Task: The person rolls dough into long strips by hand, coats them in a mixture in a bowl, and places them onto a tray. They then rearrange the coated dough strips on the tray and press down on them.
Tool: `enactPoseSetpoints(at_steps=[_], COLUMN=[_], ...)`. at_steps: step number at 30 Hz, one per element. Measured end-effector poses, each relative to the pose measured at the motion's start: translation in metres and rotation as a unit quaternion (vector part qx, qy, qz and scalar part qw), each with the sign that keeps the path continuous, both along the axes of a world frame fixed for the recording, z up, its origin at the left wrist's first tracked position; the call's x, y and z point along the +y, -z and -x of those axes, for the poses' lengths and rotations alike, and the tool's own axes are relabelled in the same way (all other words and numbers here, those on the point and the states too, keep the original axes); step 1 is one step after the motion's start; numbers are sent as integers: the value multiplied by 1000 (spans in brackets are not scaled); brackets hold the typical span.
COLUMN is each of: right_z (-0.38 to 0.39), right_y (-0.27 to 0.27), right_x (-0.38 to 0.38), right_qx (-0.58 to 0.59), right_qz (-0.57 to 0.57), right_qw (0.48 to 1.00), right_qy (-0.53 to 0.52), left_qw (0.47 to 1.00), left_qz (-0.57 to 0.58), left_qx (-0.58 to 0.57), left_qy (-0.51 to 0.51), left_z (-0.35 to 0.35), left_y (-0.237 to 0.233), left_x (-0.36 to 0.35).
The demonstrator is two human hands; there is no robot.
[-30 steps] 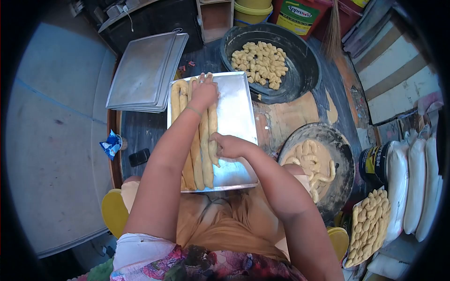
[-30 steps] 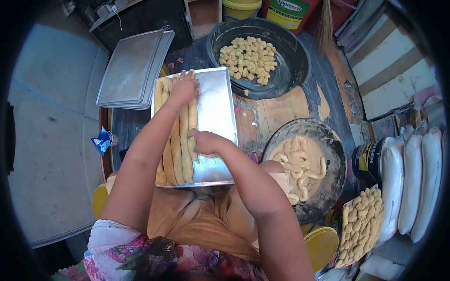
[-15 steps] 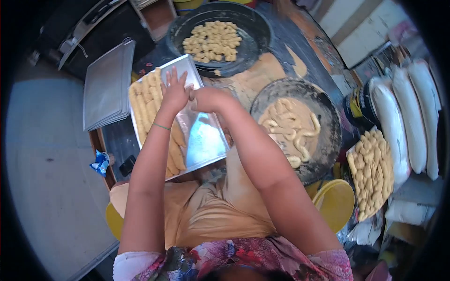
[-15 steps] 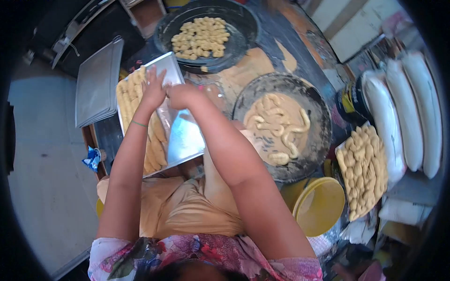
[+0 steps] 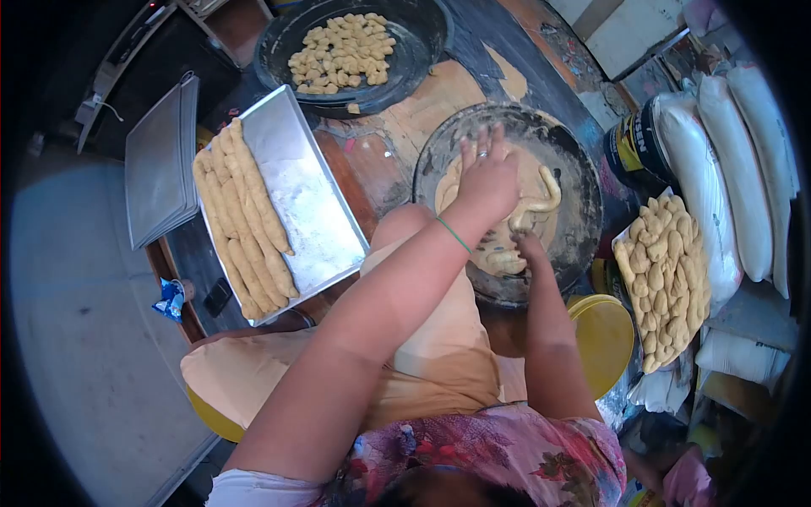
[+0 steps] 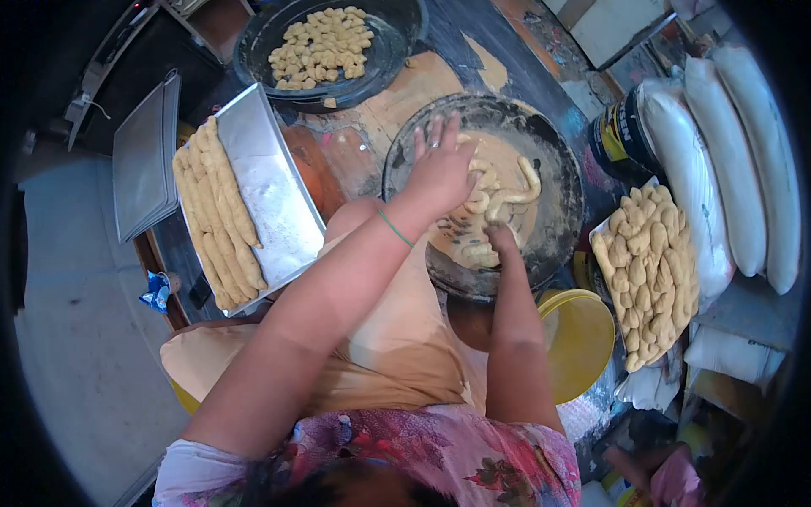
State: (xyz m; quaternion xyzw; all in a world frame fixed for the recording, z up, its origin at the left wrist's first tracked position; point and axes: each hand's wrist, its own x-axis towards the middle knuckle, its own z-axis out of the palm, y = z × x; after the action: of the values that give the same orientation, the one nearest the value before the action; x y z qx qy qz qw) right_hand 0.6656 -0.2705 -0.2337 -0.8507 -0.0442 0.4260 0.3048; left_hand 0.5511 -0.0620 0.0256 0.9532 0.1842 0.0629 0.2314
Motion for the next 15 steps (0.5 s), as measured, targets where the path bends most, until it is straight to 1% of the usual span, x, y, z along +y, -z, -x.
enactPoseSetpoints(at_steps=[1,2,3,4,5,6,7,8,11,12,14,15], right_z=[-1,12,23,35,41,45,51,62,61,61,58,64], right_y=[50,73,85,93,101,138,125,114,141,137,112,102], right_x=[-27,-44,-58,-63,-64,-68,-56,-40,-39,-34,-22,-14], right_qx=[6,-41,-88,-134,-146,-157,-168,-244,-173,-112,9,-42], right_qz=[29,74,117,130,77,23,-31,120,91,92,93,122], right_qw=[999,996,989,982,985,983,977,946,935,955,981,984], right_qy=[-22,-16,-13,19,56,92,128,177,296,258,171,121], left_qw=[995,994,991,989,992,993,994,994,992,991,989,989], left_qz=[-16,-36,-57,-79,-56,-35,-13,-9,-6,-10,-9,-3], left_qx=[92,102,110,118,114,110,105,105,116,126,138,141], left_qy=[25,35,43,51,26,1,-23,-31,-46,-48,-46,-44], left_z=[2,1,-2,-4,-5,-5,-7,-8,-11,-12,-14,-15], left_y=[8,10,10,12,15,19,21,23,29,30,30,29], left_x=[-2,0,7,14,21,29,34,39,43,43,45,46])
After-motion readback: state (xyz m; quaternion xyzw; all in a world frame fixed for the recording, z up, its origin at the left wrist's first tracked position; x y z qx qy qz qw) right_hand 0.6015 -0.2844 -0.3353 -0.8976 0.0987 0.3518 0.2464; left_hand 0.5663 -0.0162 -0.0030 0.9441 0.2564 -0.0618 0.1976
